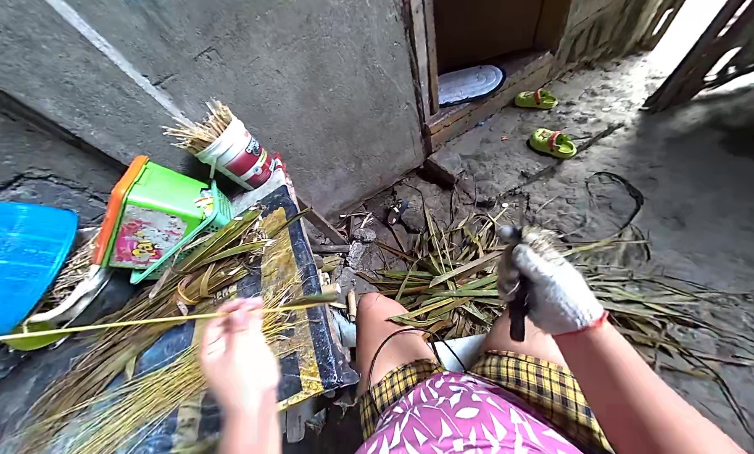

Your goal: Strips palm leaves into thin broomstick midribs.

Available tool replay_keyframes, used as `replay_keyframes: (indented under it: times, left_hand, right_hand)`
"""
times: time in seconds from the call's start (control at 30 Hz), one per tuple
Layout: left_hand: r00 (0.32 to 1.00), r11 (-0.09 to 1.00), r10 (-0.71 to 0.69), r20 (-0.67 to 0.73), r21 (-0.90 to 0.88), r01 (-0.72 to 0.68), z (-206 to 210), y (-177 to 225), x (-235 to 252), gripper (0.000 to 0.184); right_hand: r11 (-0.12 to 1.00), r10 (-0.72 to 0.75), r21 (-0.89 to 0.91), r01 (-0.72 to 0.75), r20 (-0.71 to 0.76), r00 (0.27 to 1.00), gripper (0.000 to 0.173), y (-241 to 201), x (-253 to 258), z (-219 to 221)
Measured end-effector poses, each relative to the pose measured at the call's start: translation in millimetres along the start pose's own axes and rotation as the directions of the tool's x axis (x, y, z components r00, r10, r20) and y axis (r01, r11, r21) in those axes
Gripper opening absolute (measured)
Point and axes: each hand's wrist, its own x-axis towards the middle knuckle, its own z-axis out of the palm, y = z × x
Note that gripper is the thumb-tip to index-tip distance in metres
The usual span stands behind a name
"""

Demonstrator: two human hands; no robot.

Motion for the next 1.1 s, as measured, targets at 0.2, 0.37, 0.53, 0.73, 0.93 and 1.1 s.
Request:
replay_keyframes:
  times: [0.2, 0.37, 0.53, 0.73, 0.93, 1.1]
  left_hand:
    - [0.991, 0.993, -0.015, 0.133, -0.111, 0.030, 82.4, -39.5, -47.3, 0.014]
    - [0.978, 0.982, 0.019, 0.208, -0.187, 0.021, 106.9, -48.9, -67.5, 0.010]
    - [0.926, 0.980, 0.178, 0.333, -0.140, -0.139, 109.1, -54.6, -81.4, 0.014]
    - [0.856, 0.936, 0.333, 0.396, -0.025, -0.352, 100.4, -58.1, -81.9, 0.010]
    - [0.720, 0.833, 0.463, 0.518, 0.026, -0.553, 78.4, -52.3, -69.6, 0.008]
    - [0.764, 0.874, 0.429, 0.483, -0.006, -0.487, 70.8, -54.4, -71.1, 0.012]
  right_hand:
    - [0.990, 0.137, -0.072, -0.118, 0.599, 0.789, 0.040, 18.5, -33.6, 59.2]
    - [0.977, 0.211, -0.136, -0.162, 0.636, 0.742, 0.043, 21.7, -41.9, 74.4]
    - [0.978, 0.206, -0.123, -0.166, 0.553, 0.807, 0.041, 19.0, -40.3, 79.7]
    - [0.969, 0.244, -0.142, -0.201, 0.450, 0.859, 0.033, 21.8, -23.9, 81.4]
    - [0.954, 0.235, -0.214, -0.210, 0.097, 0.967, 0.054, 35.7, 7.9, 55.3]
    - [0.756, -0.233, -0.583, 0.298, 0.185, 0.955, 0.063, 53.2, 11.9, 43.1]
